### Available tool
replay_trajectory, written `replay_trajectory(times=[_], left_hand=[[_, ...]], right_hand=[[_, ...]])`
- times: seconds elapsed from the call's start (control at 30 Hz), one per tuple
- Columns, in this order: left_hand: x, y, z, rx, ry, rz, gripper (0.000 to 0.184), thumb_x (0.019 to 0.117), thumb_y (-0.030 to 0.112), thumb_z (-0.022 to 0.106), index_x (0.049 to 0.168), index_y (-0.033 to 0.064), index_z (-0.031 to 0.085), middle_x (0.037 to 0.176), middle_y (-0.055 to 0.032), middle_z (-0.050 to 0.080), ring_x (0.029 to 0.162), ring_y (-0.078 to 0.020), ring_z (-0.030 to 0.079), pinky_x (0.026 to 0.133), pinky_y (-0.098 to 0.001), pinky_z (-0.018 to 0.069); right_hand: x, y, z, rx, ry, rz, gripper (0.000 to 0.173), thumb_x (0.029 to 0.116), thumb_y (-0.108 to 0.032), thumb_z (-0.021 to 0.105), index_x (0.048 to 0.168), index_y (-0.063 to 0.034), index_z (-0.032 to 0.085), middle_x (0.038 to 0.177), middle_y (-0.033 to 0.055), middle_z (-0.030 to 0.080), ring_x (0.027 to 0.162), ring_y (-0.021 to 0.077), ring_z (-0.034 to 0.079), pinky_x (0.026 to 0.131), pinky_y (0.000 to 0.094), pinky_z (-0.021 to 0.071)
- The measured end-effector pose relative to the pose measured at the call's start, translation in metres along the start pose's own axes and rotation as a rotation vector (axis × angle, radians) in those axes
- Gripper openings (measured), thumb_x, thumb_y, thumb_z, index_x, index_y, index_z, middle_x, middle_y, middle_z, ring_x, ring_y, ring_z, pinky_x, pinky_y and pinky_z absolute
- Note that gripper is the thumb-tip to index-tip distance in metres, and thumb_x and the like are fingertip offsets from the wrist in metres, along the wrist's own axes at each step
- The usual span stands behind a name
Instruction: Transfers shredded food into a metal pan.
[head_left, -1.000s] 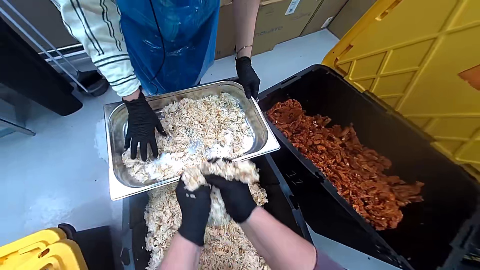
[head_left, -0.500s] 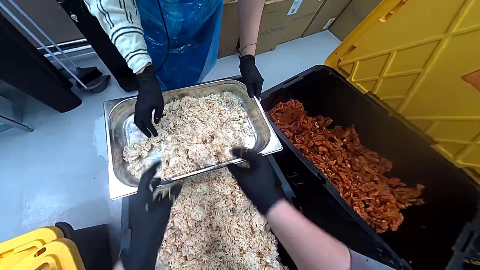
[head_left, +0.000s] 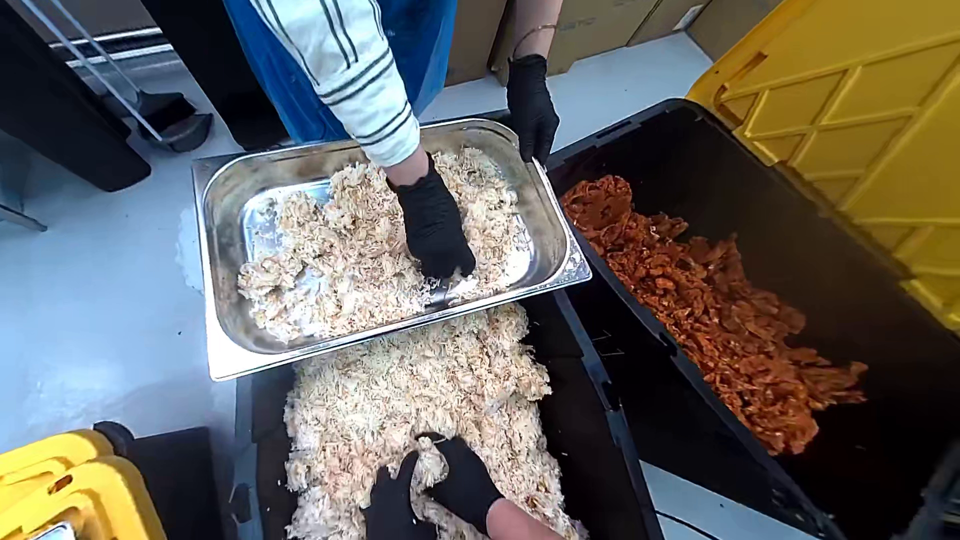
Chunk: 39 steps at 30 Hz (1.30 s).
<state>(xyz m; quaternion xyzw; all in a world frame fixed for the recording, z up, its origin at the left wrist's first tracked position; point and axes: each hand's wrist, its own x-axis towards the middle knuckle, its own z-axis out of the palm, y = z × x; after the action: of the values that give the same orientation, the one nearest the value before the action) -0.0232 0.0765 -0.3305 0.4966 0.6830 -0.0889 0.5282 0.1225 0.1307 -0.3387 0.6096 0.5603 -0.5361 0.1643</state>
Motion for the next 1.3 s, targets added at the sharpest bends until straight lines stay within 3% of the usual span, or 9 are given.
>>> replay_trajectory(times=[0.23, 0.37, 0.67, 0.83, 0.97, 1.07, 1.13, 1.2, 1.3], left_hand=[[-0.009, 0.002, 0.022, -0.592, 0.331, 0.168, 0.067, 0.0757, 0.01, 0.079, 0.135, -0.0108, 0.057, 0.118, -0.027, 0.07, 0.113, -0.0342, 0.069, 0.102, -0.0514, 0.052], [-0.032, 0.031, -0.028, -0.762, 0.433, 0.478, 0.05, 0.071, 0.0, 0.076, 0.118, -0.0136, 0.065, 0.107, -0.0157, 0.074, 0.099, -0.0083, 0.071, 0.093, -0.0286, 0.0573], [-0.037, 0.114, -0.223, -0.035, 0.603, 0.351, 0.022, 0.0891, 0.018, 0.072, 0.103, 0.0011, 0.074, 0.096, -0.0211, 0.072, 0.097, -0.0395, 0.069, 0.085, -0.0641, 0.0515], [0.005, 0.127, -0.27, 0.054, 0.522, 0.179, 0.063, 0.0944, 0.042, 0.073, 0.135, -0.0041, 0.057, 0.132, -0.031, 0.057, 0.123, -0.0467, 0.057, 0.101, -0.0642, 0.0466], [-0.027, 0.086, -0.234, -0.167, 0.639, 0.335, 0.097, 0.0842, 0.036, 0.083, 0.16, 0.0066, 0.03, 0.157, -0.026, 0.038, 0.145, -0.0423, 0.039, 0.115, -0.0613, 0.0362], [-0.05, 0.033, -0.161, -0.163, 0.678, 0.425, 0.05, 0.0923, 0.023, 0.069, 0.135, -0.0007, 0.062, 0.136, -0.0233, 0.062, 0.128, -0.038, 0.059, 0.107, -0.056, 0.0477], [-0.032, 0.009, -0.13, -0.123, 0.377, 0.257, 0.044, 0.1006, 0.026, 0.058, 0.137, 0.0011, 0.062, 0.141, -0.0212, 0.059, 0.135, -0.0334, 0.054, 0.115, -0.0472, 0.0408], [0.006, -0.007, -0.116, -0.044, 0.169, 0.083, 0.06, 0.1053, 0.04, 0.05, 0.158, 0.0112, 0.041, 0.161, -0.0203, 0.038, 0.152, -0.0349, 0.031, 0.125, -0.0471, 0.0249], [0.053, -0.002, -0.101, 0.028, 0.267, -0.007, 0.066, 0.1025, 0.047, 0.055, 0.161, 0.0232, 0.036, 0.163, -0.026, 0.031, 0.15, -0.0474, 0.028, 0.121, -0.0572, 0.0272]], right_hand=[[-0.042, -0.008, 0.001, 0.821, 0.106, 0.196, 0.061, 0.0957, -0.001, 0.066, 0.151, 0.0036, 0.04, 0.116, 0.0202, 0.067, 0.095, 0.0186, 0.064, 0.085, 0.0356, 0.0512], [-0.071, -0.032, -0.048, 0.896, 0.169, -0.058, 0.063, 0.0766, 0.004, 0.072, 0.137, 0.0061, 0.052, 0.105, 0.0094, 0.07, 0.088, 0.0087, 0.068, 0.081, 0.0291, 0.0586], [-0.056, -0.164, -0.196, 0.724, 0.336, -0.358, 0.031, 0.09, -0.014, 0.078, 0.117, -0.0021, 0.069, 0.097, 0.0115, 0.073, 0.084, 0.0181, 0.07, 0.078, 0.0393, 0.0588], [-0.019, -0.19, -0.241, 0.565, 0.299, -0.24, 0.055, 0.0992, -0.043, 0.066, 0.139, -0.0072, 0.057, 0.132, 0.0216, 0.061, 0.12, 0.036, 0.059, 0.097, 0.0595, 0.0484], [-0.064, -0.155, -0.215, 0.386, 0.459, -0.333, 0.063, 0.0959, -0.025, 0.072, 0.154, -0.0216, 0.049, 0.151, 0.0144, 0.053, 0.138, 0.0346, 0.051, 0.107, 0.0621, 0.0442], [-0.077, -0.107, -0.135, 0.141, 0.525, -0.355, 0.037, 0.0997, -0.021, 0.065, 0.132, -0.0046, 0.067, 0.129, 0.0184, 0.068, 0.118, 0.0305, 0.066, 0.101, 0.0507, 0.053], [-0.046, -0.088, -0.095, -0.056, 0.232, -0.283, 0.046, 0.1056, -0.027, 0.053, 0.147, -0.0087, 0.056, 0.15, 0.0157, 0.055, 0.141, 0.0284, 0.051, 0.117, 0.0475, 0.0405], [0.005, -0.081, -0.07, -0.286, 0.109, -0.276, 0.062, 0.1064, -0.037, 0.052, 0.163, -0.0255, 0.031, 0.171, 0.0101, 0.023, 0.158, 0.0362, 0.019, 0.121, 0.0639, 0.0262], [0.053, -0.087, -0.052, -0.449, 0.146, -0.268, 0.08, 0.095, -0.05, 0.067, 0.162, -0.0478, 0.023, 0.173, 0.0099, 0.012, 0.153, 0.0556, 0.008, 0.1, 0.0895, 0.0231]])
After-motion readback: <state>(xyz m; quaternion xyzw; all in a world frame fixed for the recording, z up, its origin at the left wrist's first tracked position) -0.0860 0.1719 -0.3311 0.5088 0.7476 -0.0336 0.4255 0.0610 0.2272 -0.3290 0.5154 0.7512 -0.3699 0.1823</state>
